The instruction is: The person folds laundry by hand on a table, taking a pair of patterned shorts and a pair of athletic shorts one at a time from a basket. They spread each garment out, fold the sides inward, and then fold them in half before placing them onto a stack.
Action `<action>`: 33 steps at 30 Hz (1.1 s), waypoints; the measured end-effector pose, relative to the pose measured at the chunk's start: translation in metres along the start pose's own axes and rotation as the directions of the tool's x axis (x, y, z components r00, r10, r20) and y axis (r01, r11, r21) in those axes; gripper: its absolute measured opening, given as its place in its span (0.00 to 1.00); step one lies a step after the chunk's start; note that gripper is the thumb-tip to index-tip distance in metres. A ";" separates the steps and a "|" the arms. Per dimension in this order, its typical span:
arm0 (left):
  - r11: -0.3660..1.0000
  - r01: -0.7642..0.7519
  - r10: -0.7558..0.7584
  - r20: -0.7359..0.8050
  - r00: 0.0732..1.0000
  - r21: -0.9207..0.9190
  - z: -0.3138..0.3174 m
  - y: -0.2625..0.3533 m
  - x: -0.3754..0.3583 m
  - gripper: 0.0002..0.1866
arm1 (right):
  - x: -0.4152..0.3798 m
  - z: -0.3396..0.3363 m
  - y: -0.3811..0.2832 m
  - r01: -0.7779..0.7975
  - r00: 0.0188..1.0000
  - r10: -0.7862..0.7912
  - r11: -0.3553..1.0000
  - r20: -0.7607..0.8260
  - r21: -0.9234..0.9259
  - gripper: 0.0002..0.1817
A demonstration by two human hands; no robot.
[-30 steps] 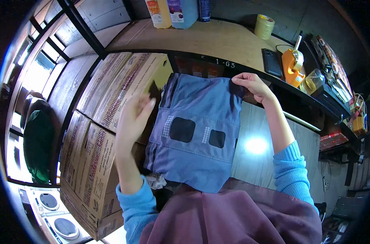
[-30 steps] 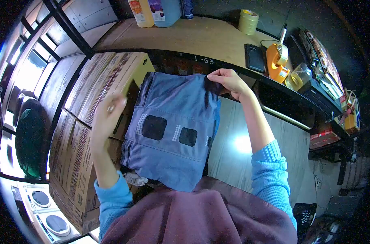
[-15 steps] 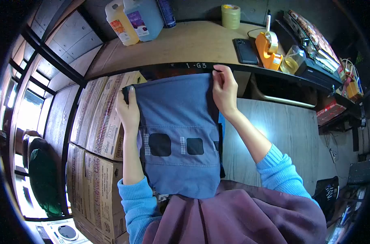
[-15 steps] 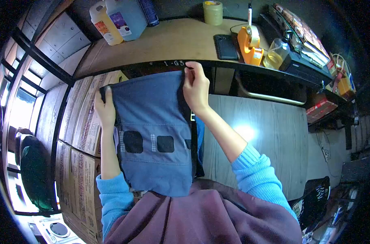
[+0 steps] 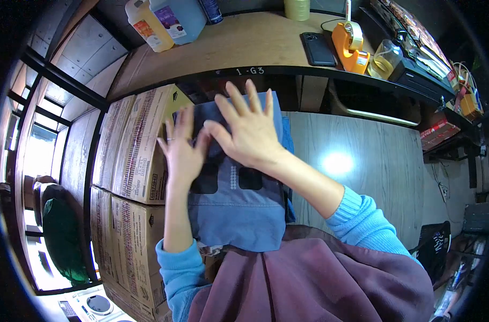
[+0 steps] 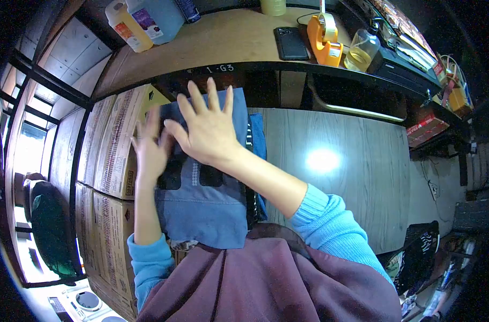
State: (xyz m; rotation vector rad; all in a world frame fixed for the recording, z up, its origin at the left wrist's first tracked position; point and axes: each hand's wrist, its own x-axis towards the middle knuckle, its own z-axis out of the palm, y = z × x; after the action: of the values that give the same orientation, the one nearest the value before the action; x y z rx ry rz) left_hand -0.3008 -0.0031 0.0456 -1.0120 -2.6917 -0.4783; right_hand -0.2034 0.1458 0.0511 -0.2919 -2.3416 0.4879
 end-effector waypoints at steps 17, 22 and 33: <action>0.993 0.032 -0.071 0.364 0.929 0.114 0.033 0.003 0.009 0.41 | -0.165 -0.059 -0.031 0.490 0.771 -0.473 0.868 0.425 0.078 0.42; 0.962 0.145 -0.216 0.319 0.923 0.232 -0.006 0.045 -0.010 0.42 | -0.201 -0.116 0.017 0.370 0.771 -0.434 0.901 0.465 0.228 0.46; 0.915 0.146 -0.134 -0.058 0.989 0.376 0.024 0.083 -0.133 0.31 | -0.460 -0.258 0.192 -0.361 0.680 0.517 0.854 0.520 -0.376 0.41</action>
State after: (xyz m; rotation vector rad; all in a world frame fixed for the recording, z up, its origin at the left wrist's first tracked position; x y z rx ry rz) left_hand -0.1493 -0.0147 -0.0013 -0.6993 -2.6906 0.0131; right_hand 0.3192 0.2300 -0.1358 -0.9739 -2.9797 0.5849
